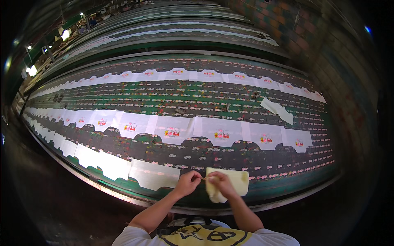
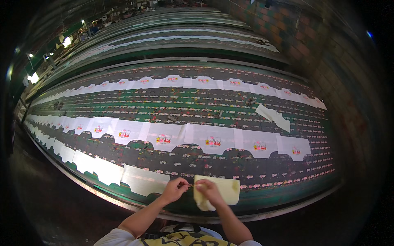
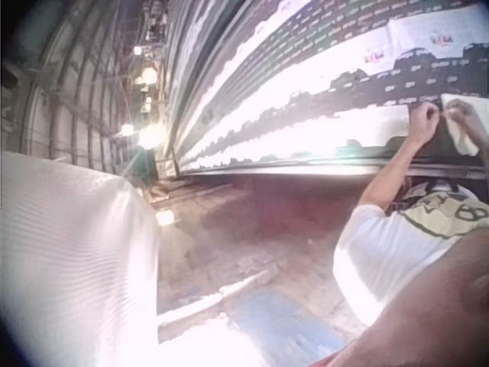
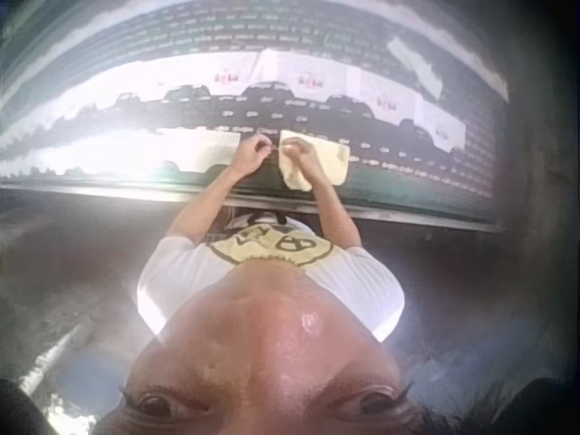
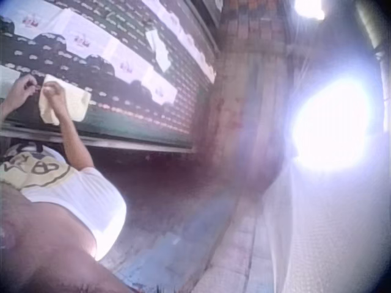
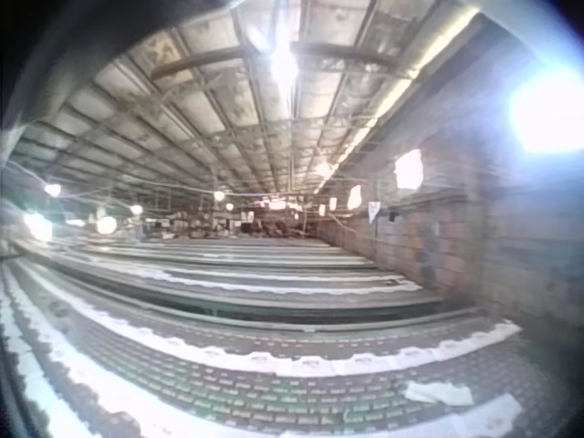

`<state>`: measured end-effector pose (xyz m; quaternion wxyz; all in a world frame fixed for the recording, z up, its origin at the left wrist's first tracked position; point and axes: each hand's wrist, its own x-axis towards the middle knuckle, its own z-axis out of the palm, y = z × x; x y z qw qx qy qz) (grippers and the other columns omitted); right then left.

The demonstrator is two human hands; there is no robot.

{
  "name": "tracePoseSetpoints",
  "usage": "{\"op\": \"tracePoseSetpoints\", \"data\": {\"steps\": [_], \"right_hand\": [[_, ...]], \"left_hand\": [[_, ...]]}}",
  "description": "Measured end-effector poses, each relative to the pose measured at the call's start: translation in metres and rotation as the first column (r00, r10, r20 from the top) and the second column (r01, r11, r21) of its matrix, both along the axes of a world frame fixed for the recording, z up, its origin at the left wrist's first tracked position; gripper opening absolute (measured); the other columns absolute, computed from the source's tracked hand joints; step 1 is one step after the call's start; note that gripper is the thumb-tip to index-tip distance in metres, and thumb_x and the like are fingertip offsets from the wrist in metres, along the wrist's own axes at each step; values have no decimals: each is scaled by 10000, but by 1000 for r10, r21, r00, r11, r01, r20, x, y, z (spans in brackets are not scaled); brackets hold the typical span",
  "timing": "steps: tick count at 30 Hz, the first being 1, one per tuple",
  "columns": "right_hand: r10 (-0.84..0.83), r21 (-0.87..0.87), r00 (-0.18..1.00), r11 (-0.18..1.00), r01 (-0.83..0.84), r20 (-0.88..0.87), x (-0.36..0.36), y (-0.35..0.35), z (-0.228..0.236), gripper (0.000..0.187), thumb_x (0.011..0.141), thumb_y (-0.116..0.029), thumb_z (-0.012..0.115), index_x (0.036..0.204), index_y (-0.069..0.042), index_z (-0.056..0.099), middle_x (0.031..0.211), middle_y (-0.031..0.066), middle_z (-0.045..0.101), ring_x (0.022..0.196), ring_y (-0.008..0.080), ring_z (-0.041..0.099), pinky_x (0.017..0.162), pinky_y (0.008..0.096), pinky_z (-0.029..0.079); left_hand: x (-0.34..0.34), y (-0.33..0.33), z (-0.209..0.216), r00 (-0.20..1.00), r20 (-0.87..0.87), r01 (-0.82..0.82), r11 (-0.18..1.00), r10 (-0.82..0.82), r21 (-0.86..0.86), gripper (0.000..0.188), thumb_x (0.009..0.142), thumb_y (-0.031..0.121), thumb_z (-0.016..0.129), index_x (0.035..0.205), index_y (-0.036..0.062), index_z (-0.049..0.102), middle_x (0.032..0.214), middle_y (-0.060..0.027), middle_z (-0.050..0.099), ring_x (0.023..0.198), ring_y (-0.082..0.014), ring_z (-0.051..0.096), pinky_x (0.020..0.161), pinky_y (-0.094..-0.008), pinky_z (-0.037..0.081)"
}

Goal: The person repeatedly folds thin yellow sheets on a long green workbench. The person picks up a sheet, folds it in half, and places it on a growing stack to the left. The process is repeated continuously along the bench.

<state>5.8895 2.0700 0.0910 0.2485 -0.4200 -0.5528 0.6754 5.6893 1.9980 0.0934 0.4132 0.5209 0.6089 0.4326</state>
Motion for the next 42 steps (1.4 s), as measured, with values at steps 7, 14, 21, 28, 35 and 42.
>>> {"op": "tracePoseSetpoints", "data": {"steps": [7,14,21,28,35,42], "right_hand": [[78,18,996,997,-77,-53,-9,-3,-24,253,889,-69,667,1134,-15,639,985,66,676,896,117,603,811,271,491],[77,203,997,976,-76,2,-1,0,-29,341,876,-24,673,1200,-25,566,1015,69,643,894,127,613,797,281,505],[-51,30,973,998,59,-225,-6,-10,-21,511,902,-3,629,1332,-80,363,1001,95,632,899,149,624,775,283,518],[8,304,998,953,11,-58,6,2,-41,227,915,-92,626,1126,-9,613,1004,83,653,817,146,636,754,300,512],[55,434,977,889,-142,207,7,6,6,237,852,-178,705,982,20,701,889,113,701,826,169,655,755,302,508],[60,420,972,894,-153,226,10,11,2,198,829,-157,700,928,14,717,840,113,700,772,160,651,721,305,508]], "left_hand": [[40,-3,8,923,-378,-46,994,79,98,157,803,124,709,886,5,649,785,-114,622,727,-247,656,667,-334,531],[50,4,-16,784,-617,-11,995,69,97,118,790,120,661,826,10,640,771,-158,626,735,-346,640,693,-441,530],[34,13,-9,952,-304,-71,995,46,-73,130,809,117,648,779,-5,684,737,-124,675,667,-234,667,637,-356,532],[14,15,-12,656,713,64,923,247,-379,121,874,67,630,975,13,668,836,-61,679,760,-141,656,709,-256,516],[18,22,-26,757,641,101,947,126,-306,118,879,92,655,959,9,677,859,-40,673,760,-108,631,705,-241,502],[19,27,-16,856,517,167,951,-9,-260,116,860,83,647,918,-10,684,794,-57,677,738,-112,628,688,-238,487]]}}
